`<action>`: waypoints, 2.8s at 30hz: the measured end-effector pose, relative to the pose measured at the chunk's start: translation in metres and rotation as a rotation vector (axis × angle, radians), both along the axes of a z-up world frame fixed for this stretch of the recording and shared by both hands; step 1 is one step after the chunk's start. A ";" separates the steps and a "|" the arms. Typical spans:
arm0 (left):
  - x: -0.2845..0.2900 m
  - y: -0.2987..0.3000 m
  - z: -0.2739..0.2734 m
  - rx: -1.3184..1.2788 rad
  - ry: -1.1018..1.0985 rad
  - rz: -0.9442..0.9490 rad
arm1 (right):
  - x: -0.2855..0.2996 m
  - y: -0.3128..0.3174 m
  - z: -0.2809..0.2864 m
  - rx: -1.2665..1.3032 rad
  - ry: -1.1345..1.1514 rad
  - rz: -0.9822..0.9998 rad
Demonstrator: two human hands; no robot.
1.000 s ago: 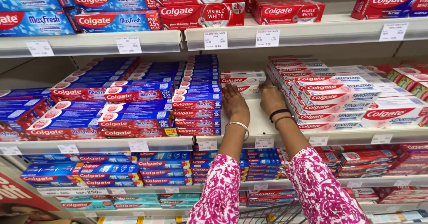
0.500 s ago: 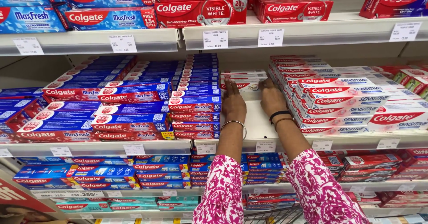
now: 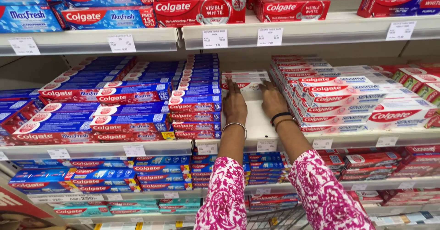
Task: Picking up boxes of toothpaste from a shelf and placing them into a shopping cart.
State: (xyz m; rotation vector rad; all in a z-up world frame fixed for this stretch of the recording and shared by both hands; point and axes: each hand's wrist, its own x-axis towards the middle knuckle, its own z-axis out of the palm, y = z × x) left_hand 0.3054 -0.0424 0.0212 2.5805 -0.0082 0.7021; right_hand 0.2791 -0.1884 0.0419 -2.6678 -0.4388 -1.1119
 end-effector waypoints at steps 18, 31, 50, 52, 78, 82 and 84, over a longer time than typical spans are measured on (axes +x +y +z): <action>-0.355 0.098 -0.188 -0.500 0.002 -0.608 | -0.331 0.042 -0.161 0.535 0.490 0.388; -0.464 0.189 -0.763 -0.466 0.674 0.040 | -0.386 0.131 -0.577 0.424 1.075 0.298; -0.385 0.177 -0.763 -0.329 0.839 -0.168 | -0.348 0.136 -0.693 0.182 1.220 0.121; -0.382 0.177 -0.719 -0.457 0.785 -0.263 | -0.350 0.138 -0.668 0.333 1.237 0.214; -0.481 0.164 -0.293 -0.820 0.370 -0.379 | -0.411 0.072 -0.408 0.208 1.079 0.312; -0.483 0.159 -0.313 -0.767 0.304 -0.480 | -0.415 0.096 -0.352 0.274 0.824 0.574; -0.483 0.162 -0.314 -0.838 0.253 -0.538 | -0.413 0.091 -0.345 0.242 0.808 0.523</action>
